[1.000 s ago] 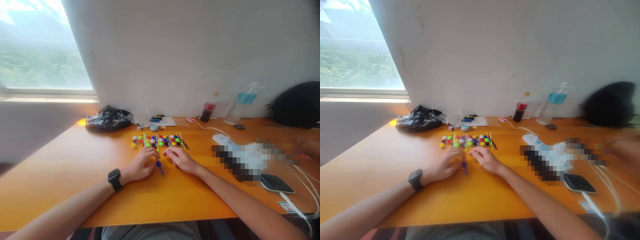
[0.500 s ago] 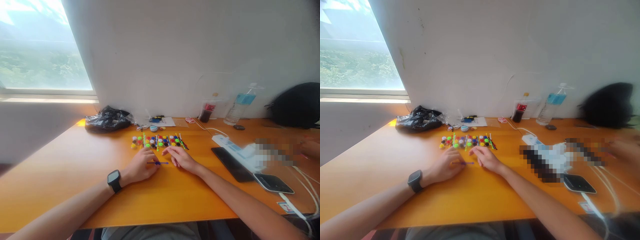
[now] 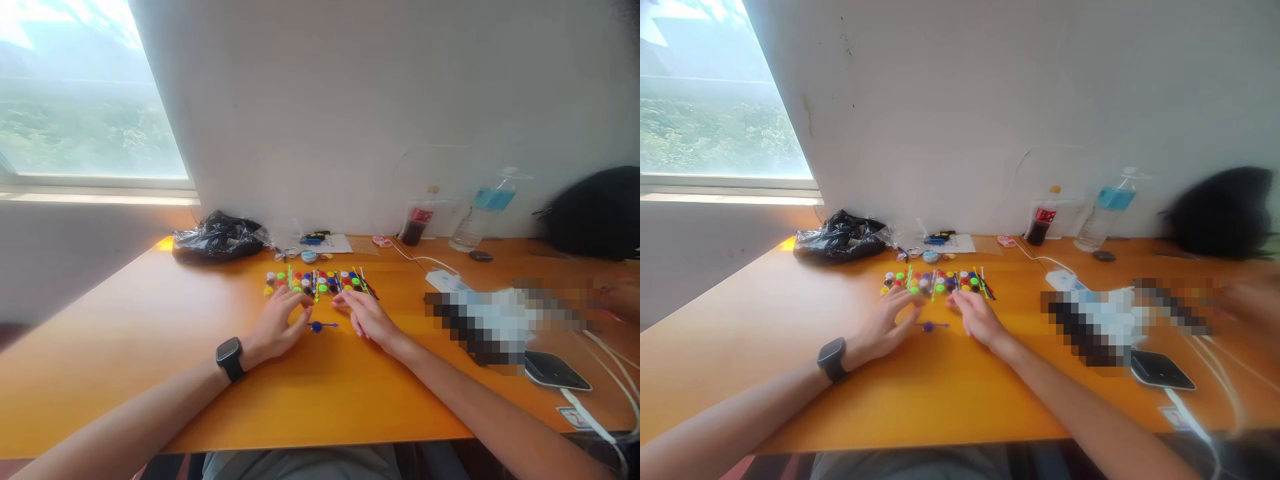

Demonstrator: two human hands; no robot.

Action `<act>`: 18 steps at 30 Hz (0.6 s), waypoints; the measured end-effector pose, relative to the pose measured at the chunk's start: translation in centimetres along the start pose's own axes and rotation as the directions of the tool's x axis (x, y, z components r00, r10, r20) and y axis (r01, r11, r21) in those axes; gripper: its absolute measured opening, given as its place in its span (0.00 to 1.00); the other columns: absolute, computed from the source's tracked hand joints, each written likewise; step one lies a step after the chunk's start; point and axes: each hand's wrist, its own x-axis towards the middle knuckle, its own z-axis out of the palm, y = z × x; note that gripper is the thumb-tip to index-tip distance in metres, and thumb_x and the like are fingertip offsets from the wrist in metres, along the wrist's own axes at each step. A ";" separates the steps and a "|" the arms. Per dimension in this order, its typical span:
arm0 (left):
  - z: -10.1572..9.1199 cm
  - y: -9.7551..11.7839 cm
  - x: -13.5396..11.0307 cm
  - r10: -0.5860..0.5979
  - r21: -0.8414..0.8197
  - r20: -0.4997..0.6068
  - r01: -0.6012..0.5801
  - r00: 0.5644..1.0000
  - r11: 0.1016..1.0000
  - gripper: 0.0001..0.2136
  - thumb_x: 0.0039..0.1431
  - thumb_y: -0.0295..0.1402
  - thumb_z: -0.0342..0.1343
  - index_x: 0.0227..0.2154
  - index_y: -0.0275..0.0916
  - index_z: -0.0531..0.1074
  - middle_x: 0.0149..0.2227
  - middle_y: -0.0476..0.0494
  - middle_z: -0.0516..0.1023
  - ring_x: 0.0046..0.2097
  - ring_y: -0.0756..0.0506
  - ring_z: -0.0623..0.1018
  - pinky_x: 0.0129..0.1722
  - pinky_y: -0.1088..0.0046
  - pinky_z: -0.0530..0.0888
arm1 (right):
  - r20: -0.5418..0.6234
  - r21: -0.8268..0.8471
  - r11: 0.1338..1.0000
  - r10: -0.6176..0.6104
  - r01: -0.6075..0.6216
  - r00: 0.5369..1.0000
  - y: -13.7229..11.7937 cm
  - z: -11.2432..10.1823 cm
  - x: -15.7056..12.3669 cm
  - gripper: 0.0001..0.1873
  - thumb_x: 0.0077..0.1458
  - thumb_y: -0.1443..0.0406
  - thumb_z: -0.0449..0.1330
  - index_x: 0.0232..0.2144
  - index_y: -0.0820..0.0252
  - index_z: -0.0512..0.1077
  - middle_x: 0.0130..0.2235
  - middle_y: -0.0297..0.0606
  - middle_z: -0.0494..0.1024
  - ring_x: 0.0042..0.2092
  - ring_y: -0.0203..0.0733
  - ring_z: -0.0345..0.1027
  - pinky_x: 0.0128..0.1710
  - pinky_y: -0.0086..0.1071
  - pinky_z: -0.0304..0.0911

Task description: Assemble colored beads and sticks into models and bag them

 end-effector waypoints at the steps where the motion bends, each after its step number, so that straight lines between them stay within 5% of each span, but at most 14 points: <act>1: 0.0 0.0 0.0 -0.009 -0.002 -0.011 0.009 1.000 1.000 0.10 0.73 0.35 0.49 0.45 0.45 0.76 0.44 0.44 0.81 0.48 0.39 0.74 0.53 0.57 0.70 | -0.009 -0.002 1.000 0.007 -0.007 1.000 -0.1 0.1 -0.2 0.27 0.66 0.44 0.53 0.40 0.61 0.76 0.28 0.37 0.80 0.15 0.29 0.52 0.15 0.27 0.46; 3: 0.0 -0.1 0.0 -0.028 -0.001 -0.033 0.028 0.999 1.000 0.11 0.74 0.35 0.48 0.45 0.45 0.76 0.43 0.44 0.81 0.48 0.38 0.73 0.53 0.57 0.70 | -0.032 -0.006 1.000 -0.017 0.017 0.999 0.0 0.1 -0.3 0.30 0.66 0.42 0.52 0.34 0.61 0.77 0.16 0.29 0.67 0.16 0.31 0.51 0.17 0.27 0.47; 6: 0.1 -0.3 0.0 -0.051 -0.013 -0.067 0.050 0.996 0.999 0.12 0.75 0.37 0.47 0.45 0.45 0.76 0.43 0.43 0.80 0.48 0.38 0.73 0.51 0.58 0.70 | -0.099 -0.005 0.997 -0.071 0.071 0.993 0.2 -0.1 0.0 0.31 0.64 0.41 0.54 0.27 0.61 0.76 0.13 0.25 0.54 0.17 0.32 0.48 0.19 0.28 0.47; 13: -1.0 -2.7 0.7 -0.095 -0.012 -0.202 0.094 0.975 0.995 0.11 0.73 0.35 0.46 0.45 0.43 0.75 0.43 0.42 0.79 0.48 0.38 0.72 0.50 0.58 0.70 | -0.126 -0.068 0.991 -0.119 0.111 0.985 0.8 -0.9 1.0 0.32 0.64 0.40 0.54 0.27 0.60 0.77 0.14 0.29 0.61 0.19 0.35 0.57 0.26 0.32 0.58; 18: -2.6 -7.8 1.8 -0.299 -0.045 -0.409 0.308 0.862 0.950 0.11 0.68 0.32 0.46 0.44 0.44 0.74 0.48 0.43 0.79 0.51 0.38 0.73 0.52 0.56 0.70 | -0.110 -0.085 0.986 -0.149 0.140 0.983 1.0 -0.9 1.2 0.33 0.65 0.40 0.53 0.27 0.60 0.78 0.15 0.31 0.66 0.21 0.37 0.61 0.32 0.33 0.63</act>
